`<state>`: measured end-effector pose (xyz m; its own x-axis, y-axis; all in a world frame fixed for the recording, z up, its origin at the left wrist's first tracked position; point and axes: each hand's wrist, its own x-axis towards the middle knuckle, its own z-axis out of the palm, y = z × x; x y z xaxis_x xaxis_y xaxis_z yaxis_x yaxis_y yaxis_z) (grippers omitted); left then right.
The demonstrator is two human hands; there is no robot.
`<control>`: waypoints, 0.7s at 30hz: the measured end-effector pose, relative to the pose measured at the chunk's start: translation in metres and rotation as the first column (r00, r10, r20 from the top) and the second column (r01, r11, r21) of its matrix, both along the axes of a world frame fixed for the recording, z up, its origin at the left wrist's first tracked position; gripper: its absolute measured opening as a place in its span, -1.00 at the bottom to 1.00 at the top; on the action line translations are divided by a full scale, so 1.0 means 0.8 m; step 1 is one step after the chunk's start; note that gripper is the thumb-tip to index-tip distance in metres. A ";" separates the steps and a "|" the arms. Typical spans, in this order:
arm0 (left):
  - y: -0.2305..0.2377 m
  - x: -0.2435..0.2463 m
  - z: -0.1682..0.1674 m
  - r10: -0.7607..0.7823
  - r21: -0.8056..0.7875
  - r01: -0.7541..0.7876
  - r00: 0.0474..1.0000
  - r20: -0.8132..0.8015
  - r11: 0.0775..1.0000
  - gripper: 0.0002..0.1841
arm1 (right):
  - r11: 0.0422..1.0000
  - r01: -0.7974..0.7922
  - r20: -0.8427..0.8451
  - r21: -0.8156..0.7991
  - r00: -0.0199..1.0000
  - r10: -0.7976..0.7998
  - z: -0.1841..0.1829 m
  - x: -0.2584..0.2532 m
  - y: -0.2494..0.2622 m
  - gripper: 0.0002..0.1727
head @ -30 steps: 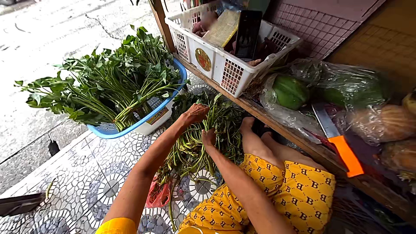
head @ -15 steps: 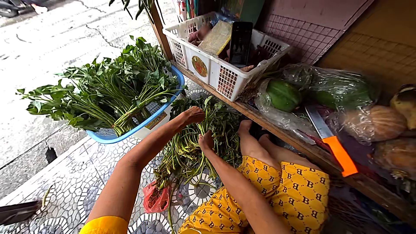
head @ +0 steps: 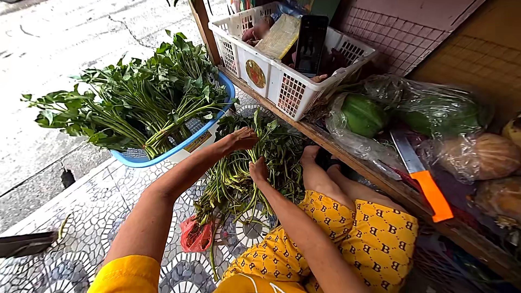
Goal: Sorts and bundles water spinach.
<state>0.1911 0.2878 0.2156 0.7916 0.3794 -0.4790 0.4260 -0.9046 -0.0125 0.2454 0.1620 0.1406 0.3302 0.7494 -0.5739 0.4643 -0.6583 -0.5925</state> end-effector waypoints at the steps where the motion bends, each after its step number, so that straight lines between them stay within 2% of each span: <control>1: 0.003 -0.004 0.002 0.072 -0.014 -0.070 0.992 0.106 0.997 -0.75 | 1.000 0.000 -0.019 0.001 1.000 0.000 -0.002 0.003 0.000 -0.37; 2: 0.008 -0.009 0.003 0.167 -0.042 -0.162 0.958 0.231 0.986 -0.73 | 1.000 0.021 -0.054 0.003 0.998 -0.021 -0.007 0.006 0.000 -0.35; 4: 0.015 -0.031 0.010 0.408 -0.187 -0.364 0.786 0.465 0.913 -0.69 | 0.986 0.166 -0.196 0.030 0.968 -0.157 -0.025 0.017 0.004 -0.35; 6: 0.016 -0.065 0.005 0.613 -0.366 -0.494 0.584 0.533 0.789 -0.70 | 0.910 0.413 -0.382 0.033 0.847 -0.370 -0.036 0.032 0.010 -0.45; 9: -0.006 -0.121 -0.070 0.825 -0.515 -0.645 0.424 0.374 0.565 -0.64 | 0.764 0.645 -0.499 0.008 0.665 -0.556 -0.047 0.061 0.014 -0.55; 12: -0.045 -0.157 -0.166 0.971 -0.461 -0.856 0.178 0.160 0.233 -0.55 | 0.741 0.671 -0.477 0.001 0.652 -0.589 -0.053 0.069 0.013 -0.47; 13: -0.058 -0.165 -0.190 0.983 -0.437 -0.884 0.112 0.148 0.166 -0.53 | 0.750 0.662 -0.460 -0.005 0.664 -0.589 -0.053 0.067 0.014 -0.48; 15: -0.075 -0.169 -0.215 0.991 -0.408 -0.910 0.027 0.131 0.078 -0.51 | 0.765 0.644 -0.450 -0.012 0.680 -0.579 -0.049 0.063 0.017 -0.49; 17: -0.082 -0.172 -0.230 0.990 -0.459 -0.888 -0.053 0.127 0.011 -0.49 | 0.774 0.633 -0.465 -0.005 0.684 -0.562 -0.042 0.059 0.019 -0.58; 19: -0.084 -0.174 -0.243 0.987 -0.544 -0.839 -0.070 0.142 0.018 -0.50 | 0.781 0.625 -0.473 0.003 0.689 -0.549 -0.041 0.058 0.021 -0.64; 21: -0.082 -0.173 -0.248 0.988 -0.585 -0.809 -0.034 0.151 0.061 -0.48 | 0.780 0.626 -0.486 0.010 0.684 -0.544 -0.041 0.058 0.023 -0.66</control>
